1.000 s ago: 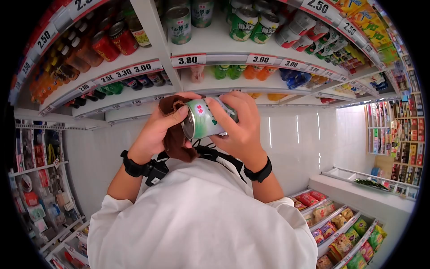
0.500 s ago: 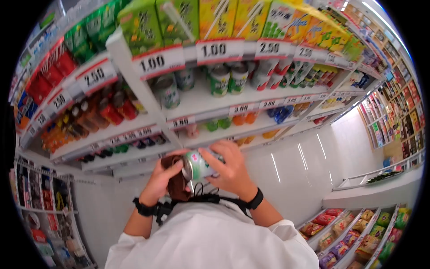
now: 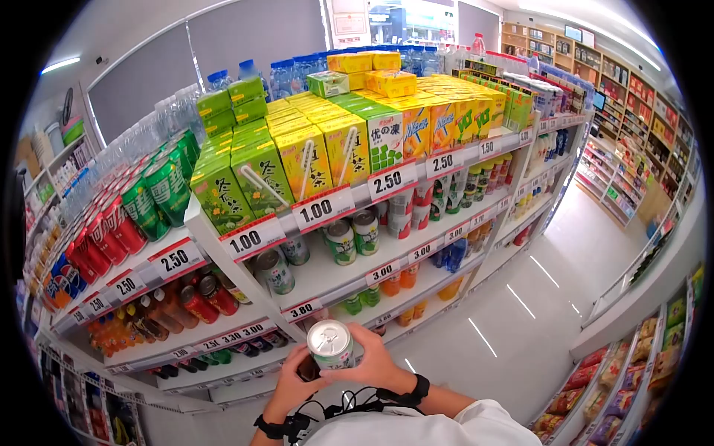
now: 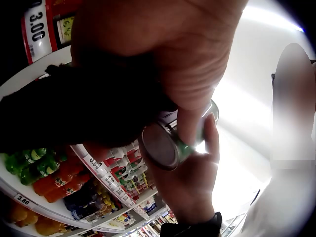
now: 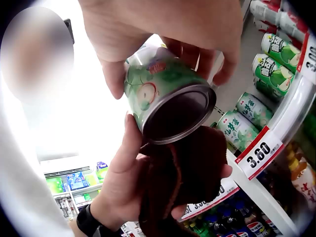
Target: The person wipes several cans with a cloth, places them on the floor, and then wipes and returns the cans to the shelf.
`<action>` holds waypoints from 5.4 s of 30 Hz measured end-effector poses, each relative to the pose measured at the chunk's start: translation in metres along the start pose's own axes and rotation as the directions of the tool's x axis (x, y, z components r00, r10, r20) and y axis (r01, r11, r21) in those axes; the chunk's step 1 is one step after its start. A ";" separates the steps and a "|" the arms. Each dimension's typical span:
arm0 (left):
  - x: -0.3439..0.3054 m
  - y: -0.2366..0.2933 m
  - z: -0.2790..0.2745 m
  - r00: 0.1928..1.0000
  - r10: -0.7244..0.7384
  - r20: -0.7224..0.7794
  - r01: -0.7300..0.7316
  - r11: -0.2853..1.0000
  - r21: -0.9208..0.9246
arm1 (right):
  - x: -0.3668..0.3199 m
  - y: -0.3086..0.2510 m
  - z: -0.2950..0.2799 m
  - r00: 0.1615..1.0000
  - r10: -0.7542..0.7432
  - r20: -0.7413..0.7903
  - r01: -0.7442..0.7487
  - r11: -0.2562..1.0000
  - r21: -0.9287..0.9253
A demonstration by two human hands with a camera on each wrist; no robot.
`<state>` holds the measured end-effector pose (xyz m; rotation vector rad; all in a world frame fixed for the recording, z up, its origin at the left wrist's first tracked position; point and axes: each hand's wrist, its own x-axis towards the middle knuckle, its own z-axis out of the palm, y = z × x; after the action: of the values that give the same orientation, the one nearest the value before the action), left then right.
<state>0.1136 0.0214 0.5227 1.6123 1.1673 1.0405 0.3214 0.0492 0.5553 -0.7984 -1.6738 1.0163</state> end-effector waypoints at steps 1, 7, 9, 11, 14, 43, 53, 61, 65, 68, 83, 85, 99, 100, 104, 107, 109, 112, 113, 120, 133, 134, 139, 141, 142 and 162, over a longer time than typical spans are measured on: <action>0.001 -0.003 0.000 1.000 0.009 -0.001 -0.009 1.000 0.004 | 0.001 0.001 0.000 1.000 -0.010 -0.002 0.010 1.000 -0.002; 0.000 -0.009 0.000 0.998 0.007 0.067 0.004 0.988 -0.154 | 0.000 0.000 0.006 0.989 -0.092 0.114 0.098 0.994 -0.047; 0.001 -0.016 -0.002 0.997 0.038 0.069 -0.030 0.993 -0.115 | -0.001 0.002 0.008 0.988 -0.103 0.115 0.108 0.994 -0.035; 0.001 -0.016 -0.004 0.993 0.074 0.096 -0.072 0.997 -0.028 | -0.001 0.003 0.010 0.987 -0.083 0.134 0.087 0.996 -0.024; -0.001 -0.004 -0.004 0.997 0.007 0.082 0.002 0.993 -0.115 | 0.002 0.002 0.010 0.982 -0.089 0.168 0.093 0.996 -0.015; 0.001 -0.035 0.016 0.997 -0.056 -0.050 0.066 0.972 0.226 | -0.041 0.043 -0.008 0.979 0.203 0.033 -0.195 0.967 -0.163; 0.006 -0.111 0.028 0.896 -0.443 0.037 0.436 0.891 0.127 | -0.126 0.202 -0.009 0.650 0.653 -0.389 -0.701 0.713 0.027; -0.006 -0.175 0.095 0.607 -0.789 0.097 0.776 0.615 0.139 | -0.232 0.410 0.008 0.080 0.842 -0.534 -0.904 0.287 0.317; -0.017 -0.213 0.122 0.496 -0.857 0.139 0.822 0.515 0.243 | -0.280 0.513 0.030 -0.033 0.846 -0.532 -0.918 0.185 0.352; -0.034 -0.252 0.118 0.360 -0.931 0.064 0.887 0.363 0.287 | -0.310 0.587 0.054 -0.004 0.807 -0.591 -0.951 0.180 0.252; -0.085 -0.347 0.079 0.131 -0.976 -0.173 0.925 0.058 0.376 | -0.341 0.791 0.125 0.473 0.828 -0.302 -0.803 0.263 -0.535; -0.089 -0.350 0.076 0.085 -0.977 -0.195 0.955 0.024 0.294 | -0.335 0.797 0.125 0.484 0.829 -0.279 -0.771 0.253 -0.584; -0.104 -0.352 0.052 0.226 -0.949 -0.221 0.909 0.124 0.398 | -0.332 0.812 0.124 0.449 0.839 -0.307 -0.717 0.133 -0.684; -0.102 -0.347 0.055 0.228 -0.948 -0.221 0.906 0.124 0.404 | -0.331 0.808 0.123 0.408 0.864 -0.294 -0.772 0.154 -0.617; -0.084 -0.326 0.065 0.275 -0.941 -0.198 0.907 0.185 0.377 | -0.316 0.779 0.124 0.369 0.832 -0.415 -0.666 -0.075 -0.742; -0.058 -0.302 0.088 0.353 -0.925 -0.140 0.878 0.275 0.392 | -0.299 0.736 0.103 0.298 0.910 -0.287 -0.772 0.052 -0.633; -0.039 -0.278 0.103 0.379 -0.917 -0.121 0.884 0.321 0.339 | -0.287 0.695 0.084 0.338 0.912 -0.231 -0.819 0.165 -0.549; -0.017 -0.239 0.113 0.409 -0.910 -0.069 0.884 0.377 0.276 | -0.270 0.622 0.056 0.488 0.850 -0.199 -0.815 0.363 -0.451; -0.009 -0.225 0.118 0.447 -0.892 -0.057 0.864 0.415 0.286 | -0.260 0.597 0.045 0.513 0.844 -0.157 -0.813 0.418 -0.405; 0.023 -0.138 0.094 0.693 -0.721 -0.019 0.707 0.673 0.218 | -0.172 0.424 0.004 0.743 0.603 -0.291 -0.654 0.746 -0.126; -0.020 -0.047 -0.020 0.824 -0.420 -0.379 0.348 0.905 -0.246 | -0.038 0.183 0.023 0.901 0.353 -0.252 -0.330 0.935 0.130; -0.029 -0.041 -0.030 0.799 -0.457 -0.391 0.331 0.877 -0.348 | -0.026 0.173 0.025 0.922 0.295 -0.251 -0.275 0.955 0.114; -0.083 -0.015 -0.080 0.880 -0.040 -0.473 -0.240 0.822 -0.516 | 0.046 0.122 0.029 0.974 -0.034 -0.223 0.026 0.999 -0.037; -0.099 -0.018 -0.100 0.836 0.147 -0.529 -0.538 0.410 -0.736 | 0.076 0.111 0.032 0.979 -0.107 -0.173 0.092 0.992 -0.090; -0.101 -0.014 -0.101 0.845 0.131 -0.518 -0.534 0.191 -0.823 | 0.090 0.107 0.035 0.983 -0.108 -0.149 0.095 0.991 -0.094; -0.102 0.002 -0.077 0.835 -0.377 -0.402 -0.326 0.250 -0.912 | 0.195 0.135 0.104 0.995 0.054 -0.084 -0.071 0.975 -0.212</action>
<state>0.0194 -0.0647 0.5323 0.1946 0.5238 1.8004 0.1691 0.2504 0.4945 -1.0255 -1.7194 0.8440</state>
